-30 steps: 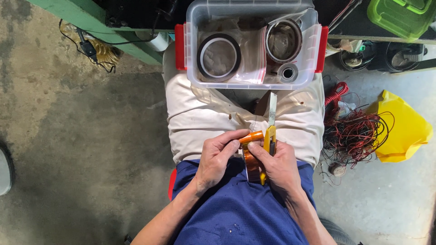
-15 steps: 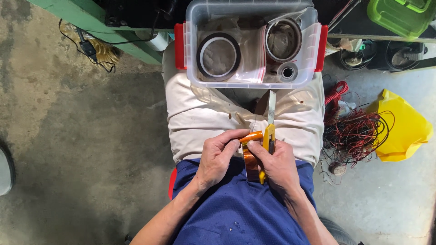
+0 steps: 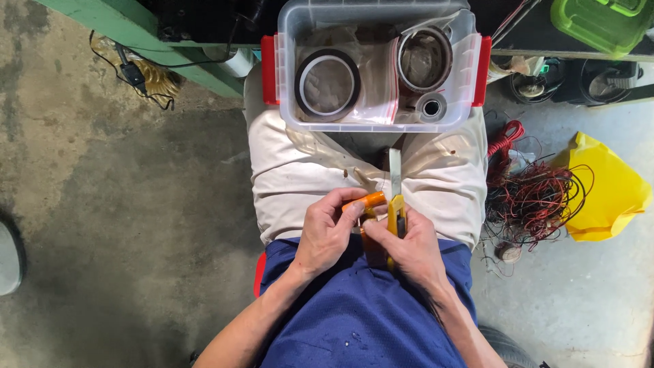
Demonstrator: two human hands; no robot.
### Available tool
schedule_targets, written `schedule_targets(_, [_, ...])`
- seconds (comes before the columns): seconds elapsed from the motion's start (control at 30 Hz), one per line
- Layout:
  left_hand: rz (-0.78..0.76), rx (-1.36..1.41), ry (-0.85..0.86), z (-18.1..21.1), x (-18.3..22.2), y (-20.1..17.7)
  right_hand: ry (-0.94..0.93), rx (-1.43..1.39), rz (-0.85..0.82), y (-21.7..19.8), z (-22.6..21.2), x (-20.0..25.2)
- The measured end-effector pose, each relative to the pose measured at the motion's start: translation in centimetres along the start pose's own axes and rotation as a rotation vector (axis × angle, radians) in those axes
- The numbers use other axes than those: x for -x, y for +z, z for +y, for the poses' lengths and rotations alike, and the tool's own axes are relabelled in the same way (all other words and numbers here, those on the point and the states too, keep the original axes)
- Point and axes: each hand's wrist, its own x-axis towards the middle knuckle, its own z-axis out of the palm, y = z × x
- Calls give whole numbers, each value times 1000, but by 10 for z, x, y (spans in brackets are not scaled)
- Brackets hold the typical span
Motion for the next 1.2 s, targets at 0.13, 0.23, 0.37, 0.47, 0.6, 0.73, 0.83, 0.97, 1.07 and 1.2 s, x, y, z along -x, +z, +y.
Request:
schedule_targets(0.13, [4,-93,26,7,2,0,17,-10,-28,5,-10,9])
schedule_targets(0.23, [41,-118,29,0,2,0,2,21,-7,6,-8,8])
schedule_targets(0.37, [58,-126,36,-2,1,1,4,72,-23,4,-13,1])
schedule_targets(0.47, [51,-118,67,-10,2,1,10,52,-44,3,0,-4])
schedule_targets(0.6, [31,-45,105,-15,-1,-2,-28,5,-55,1,9,-8])
schedule_targets(0.73, [-64,-42,124,-6,-5,0,-79,-90,-69,5,-23,-1])
schedule_targets(0.83, [-112,-65,163,3,-7,0,-200,3,-71,-20,-15,-15])
schedule_targets(0.97, [-193,-62,162,8,-11,-3,-360,109,-161,-22,-40,-7])
schedule_targets(1.07, [-223,-83,130,13,-12,-5,-440,223,-196,-24,-45,-9])
schedule_targets(1.2, [-293,-20,88,28,-15,-5,-604,304,-128,-24,-42,-9])
